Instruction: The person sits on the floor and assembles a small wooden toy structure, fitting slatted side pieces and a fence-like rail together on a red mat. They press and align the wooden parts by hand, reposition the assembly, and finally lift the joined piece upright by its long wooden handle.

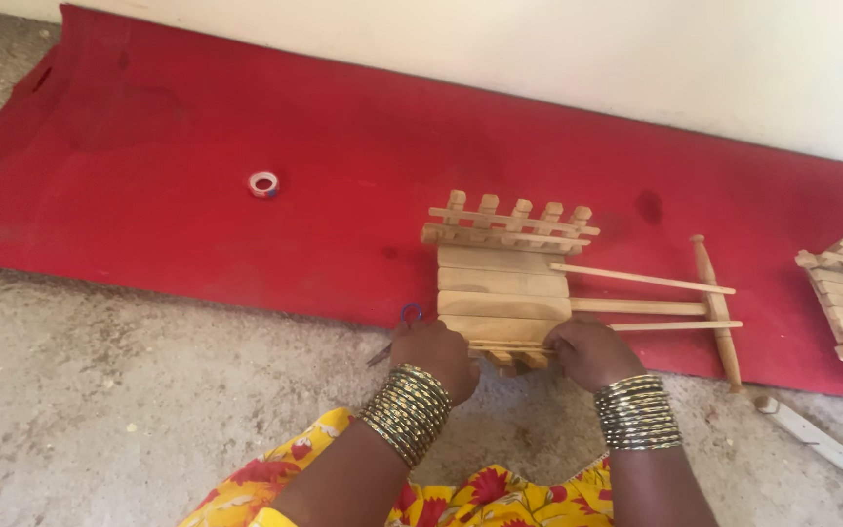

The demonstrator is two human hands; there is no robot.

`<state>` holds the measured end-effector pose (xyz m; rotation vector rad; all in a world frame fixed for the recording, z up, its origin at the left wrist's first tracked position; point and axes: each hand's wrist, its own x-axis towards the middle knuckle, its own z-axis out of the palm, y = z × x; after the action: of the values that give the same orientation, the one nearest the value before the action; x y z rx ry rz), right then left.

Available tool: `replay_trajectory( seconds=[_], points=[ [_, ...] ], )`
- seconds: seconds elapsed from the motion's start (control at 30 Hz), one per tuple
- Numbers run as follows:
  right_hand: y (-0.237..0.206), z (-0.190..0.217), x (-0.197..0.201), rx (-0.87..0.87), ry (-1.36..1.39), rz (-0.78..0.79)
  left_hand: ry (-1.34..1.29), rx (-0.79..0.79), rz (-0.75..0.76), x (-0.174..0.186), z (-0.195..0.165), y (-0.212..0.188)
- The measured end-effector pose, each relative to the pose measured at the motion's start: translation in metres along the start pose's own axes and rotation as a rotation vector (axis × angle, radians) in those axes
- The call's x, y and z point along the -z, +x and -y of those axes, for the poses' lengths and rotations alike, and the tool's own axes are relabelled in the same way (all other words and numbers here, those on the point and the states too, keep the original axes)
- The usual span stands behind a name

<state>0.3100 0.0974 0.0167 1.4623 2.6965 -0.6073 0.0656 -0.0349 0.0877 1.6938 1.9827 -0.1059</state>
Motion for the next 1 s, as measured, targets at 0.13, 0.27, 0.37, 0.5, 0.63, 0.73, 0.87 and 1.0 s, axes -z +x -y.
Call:
replay_trajectory(
  seconds=[0.13, 0.27, 0.37, 0.5, 0.63, 0.73, 0.87, 1.0],
  points=[
    [-0.004, 0.019, -0.003, 0.052, 0.008, -0.029, -0.013, -0.037, 0.036, -0.002, -0.006, 0.0],
    [-0.001, 0.02, -0.003, 0.111, 0.067, -0.009, -0.06, -0.151, 0.004, -0.009, -0.011, -0.002],
    [-0.003, 0.003, 0.008, 0.039, 0.051, 0.012, -0.073, -0.138, -0.025, -0.01, -0.01, -0.001],
    [-0.013, -0.02, 0.029, -0.256, -0.038, 0.047, -0.007, 0.02, -0.007, -0.005, -0.005, 0.002],
    [-0.014, -0.012, 0.025, -0.212, -0.062, -0.003, -0.001, 0.034, 0.028, -0.003, -0.004, 0.003],
    [-0.002, 0.011, 0.003, 0.099, 0.066, 0.002, -0.021, -0.052, 0.034, -0.008, -0.007, 0.002],
    [0.005, 0.022, -0.015, 0.168, 0.159, 0.011, -0.056, -0.141, -0.017, -0.014, -0.011, -0.001],
    [0.0, -0.012, 0.006, -0.155, -0.012, 0.074, -0.043, -0.052, 0.014, -0.006, -0.007, 0.001]
  ],
)
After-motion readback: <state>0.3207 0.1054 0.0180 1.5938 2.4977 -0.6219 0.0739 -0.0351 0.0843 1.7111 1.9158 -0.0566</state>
